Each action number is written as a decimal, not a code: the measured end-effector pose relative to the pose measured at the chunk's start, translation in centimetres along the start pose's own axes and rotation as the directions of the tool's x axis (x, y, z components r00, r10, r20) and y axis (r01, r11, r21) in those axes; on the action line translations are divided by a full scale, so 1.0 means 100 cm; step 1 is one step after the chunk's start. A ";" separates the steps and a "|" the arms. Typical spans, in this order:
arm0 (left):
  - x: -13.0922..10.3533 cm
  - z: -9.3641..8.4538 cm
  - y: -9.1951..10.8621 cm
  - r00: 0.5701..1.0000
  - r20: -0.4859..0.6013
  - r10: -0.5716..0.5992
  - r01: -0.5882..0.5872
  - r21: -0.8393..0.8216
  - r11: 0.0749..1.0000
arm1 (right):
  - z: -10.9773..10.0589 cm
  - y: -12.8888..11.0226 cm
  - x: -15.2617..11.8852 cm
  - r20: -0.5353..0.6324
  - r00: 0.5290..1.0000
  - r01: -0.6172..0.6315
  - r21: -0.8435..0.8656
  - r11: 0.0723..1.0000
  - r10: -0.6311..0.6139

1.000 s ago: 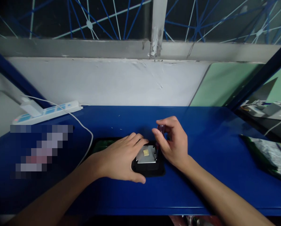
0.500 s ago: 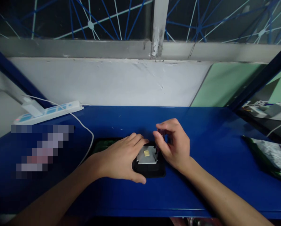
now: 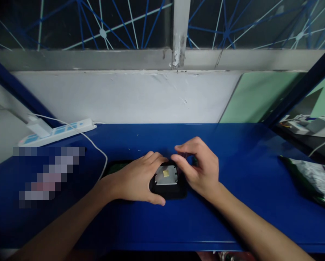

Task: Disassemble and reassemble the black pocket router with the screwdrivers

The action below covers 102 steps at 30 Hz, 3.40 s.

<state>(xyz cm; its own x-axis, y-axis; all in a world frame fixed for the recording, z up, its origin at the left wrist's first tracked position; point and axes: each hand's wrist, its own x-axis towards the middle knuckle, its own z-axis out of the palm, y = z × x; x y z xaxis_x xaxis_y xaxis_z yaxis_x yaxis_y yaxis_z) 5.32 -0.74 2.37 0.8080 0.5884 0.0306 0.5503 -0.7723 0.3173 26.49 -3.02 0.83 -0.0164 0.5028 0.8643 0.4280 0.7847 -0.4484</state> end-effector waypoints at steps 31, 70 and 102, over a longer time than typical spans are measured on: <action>0.001 0.002 -0.011 0.998 -0.044 0.034 -0.035 -0.020 0.999 | 0.006 -0.003 -0.006 0.170 0.972 -0.175 0.070 0.982 0.161; 0.002 0.005 -0.010 0.998 -0.037 0.055 -0.054 0.008 0.998 | 0.001 -0.011 0.003 0.071 0.996 -0.047 -0.104 0.994 0.054; 0.003 0.005 -0.009 0.999 -0.032 0.043 -0.042 0.034 0.999 | 0.000 -0.016 -0.002 0.091 0.981 -0.170 -0.007 0.985 0.170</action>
<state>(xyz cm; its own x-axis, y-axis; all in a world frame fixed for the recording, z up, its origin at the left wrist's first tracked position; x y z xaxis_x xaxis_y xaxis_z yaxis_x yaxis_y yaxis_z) 5.13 -0.01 1.63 0.8237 0.5621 0.0741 0.5230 -0.8037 0.2837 25.83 -4.34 1.38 -0.0258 0.6601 0.7507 0.4313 0.6848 -0.5874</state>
